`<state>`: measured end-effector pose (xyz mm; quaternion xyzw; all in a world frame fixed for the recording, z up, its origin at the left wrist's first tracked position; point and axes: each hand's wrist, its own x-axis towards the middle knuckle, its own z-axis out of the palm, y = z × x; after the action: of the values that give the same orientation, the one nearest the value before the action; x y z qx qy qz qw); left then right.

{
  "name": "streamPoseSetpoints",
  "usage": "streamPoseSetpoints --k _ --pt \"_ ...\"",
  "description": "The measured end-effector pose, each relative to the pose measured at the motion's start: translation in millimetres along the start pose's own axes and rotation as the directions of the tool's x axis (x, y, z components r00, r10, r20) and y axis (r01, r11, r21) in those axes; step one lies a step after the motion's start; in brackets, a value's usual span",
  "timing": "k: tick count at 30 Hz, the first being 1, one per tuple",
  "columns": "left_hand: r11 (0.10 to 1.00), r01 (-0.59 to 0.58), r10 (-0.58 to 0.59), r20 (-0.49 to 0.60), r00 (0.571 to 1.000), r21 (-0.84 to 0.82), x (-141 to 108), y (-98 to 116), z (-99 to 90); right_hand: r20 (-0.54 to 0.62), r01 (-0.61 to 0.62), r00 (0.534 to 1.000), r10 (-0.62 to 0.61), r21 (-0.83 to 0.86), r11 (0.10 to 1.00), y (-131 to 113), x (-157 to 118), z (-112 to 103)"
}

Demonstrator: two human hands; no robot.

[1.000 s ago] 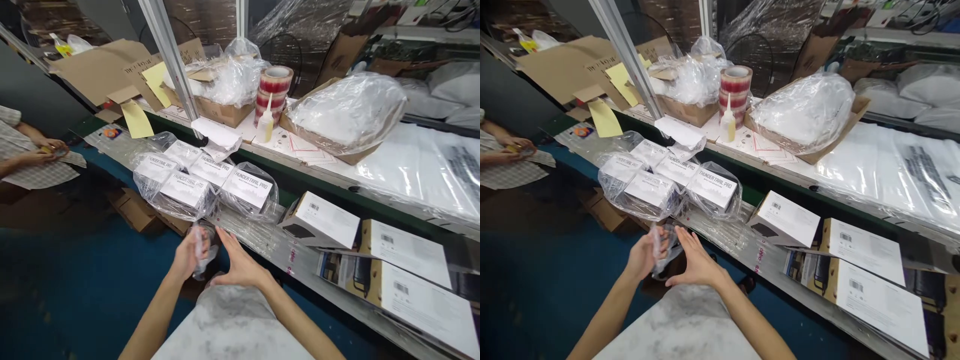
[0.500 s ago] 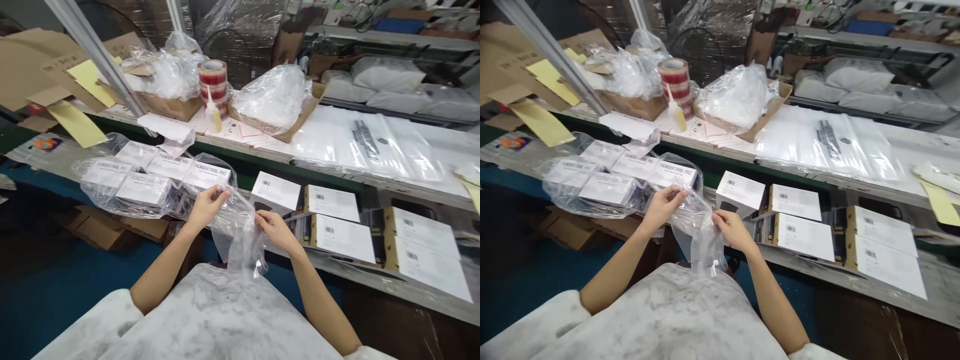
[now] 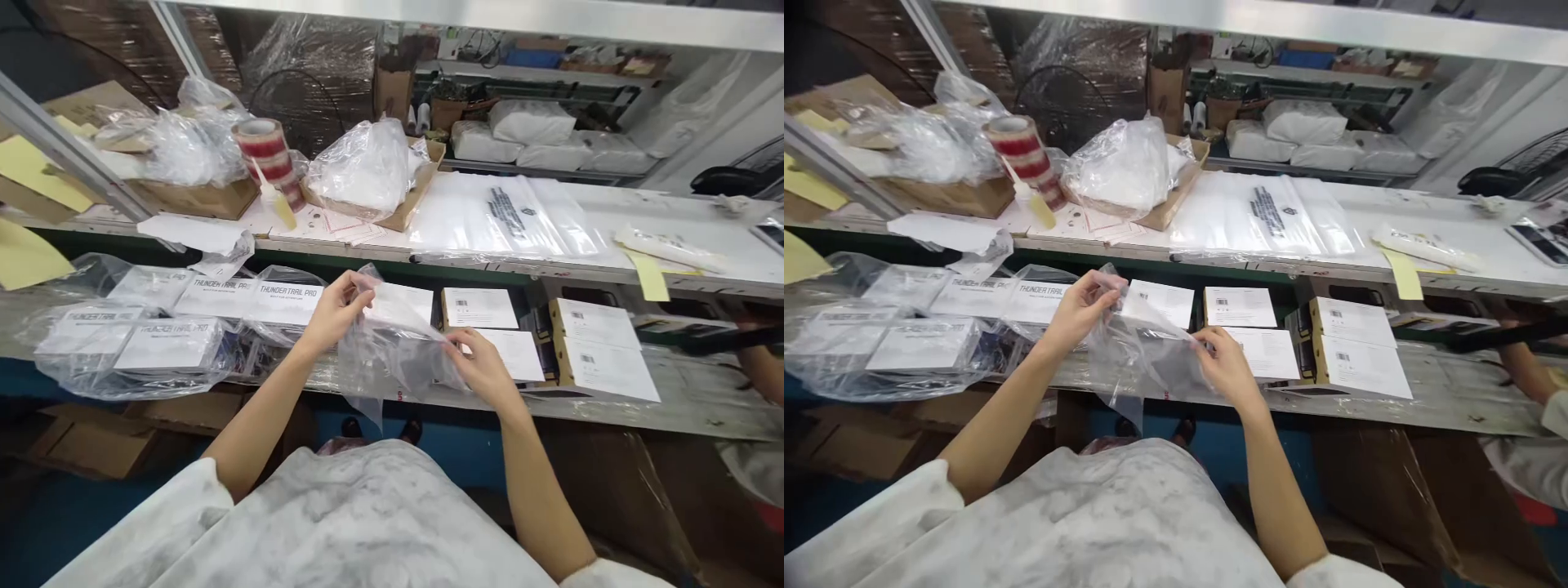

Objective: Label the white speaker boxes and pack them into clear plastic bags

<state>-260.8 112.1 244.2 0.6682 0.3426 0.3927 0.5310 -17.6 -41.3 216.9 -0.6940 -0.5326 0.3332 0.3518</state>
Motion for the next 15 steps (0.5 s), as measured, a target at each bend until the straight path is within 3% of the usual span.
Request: streamPoseSetpoints --k 2,5,8,10,12,15 --pt "0.997 0.027 -0.025 0.030 0.999 -0.075 -0.5 -6.0 -2.5 0.064 -0.027 0.998 0.027 -0.008 1.000 5.3 -4.6 -20.2" --pt "0.985 0.140 -0.142 -0.009 0.990 -0.100 -8.4 -17.7 -4.2 0.187 -0.048 0.981 0.056 -0.046 0.998 6.4 -9.2 -44.7" --pt "0.953 0.268 -0.271 -0.005 0.962 -0.140 -23.8 -28.2 -6.1 0.322 0.013 0.947 0.016 -0.088 0.996 2.1 -9.7 -56.6" --pt "0.934 0.327 -0.321 0.063 0.945 -0.142 -35.9 -33.3 -10.8 0.371 0.062 0.928 -0.021 -0.097 0.993 -0.8 -7.5 -57.9" --pt "0.927 0.369 -0.349 0.207 0.914 -0.066 -47.5 -37.3 -19.4 0.324 0.053 0.946 -0.026 -0.076 0.996 -2.4 -3.4 -54.9" --pt "0.894 0.433 -0.433 0.453 0.779 0.110 -60.8 -44.9 -35.3 0.139 0.119 0.983 -0.120 0.016 0.993 -2.1 5.1 -43.4"
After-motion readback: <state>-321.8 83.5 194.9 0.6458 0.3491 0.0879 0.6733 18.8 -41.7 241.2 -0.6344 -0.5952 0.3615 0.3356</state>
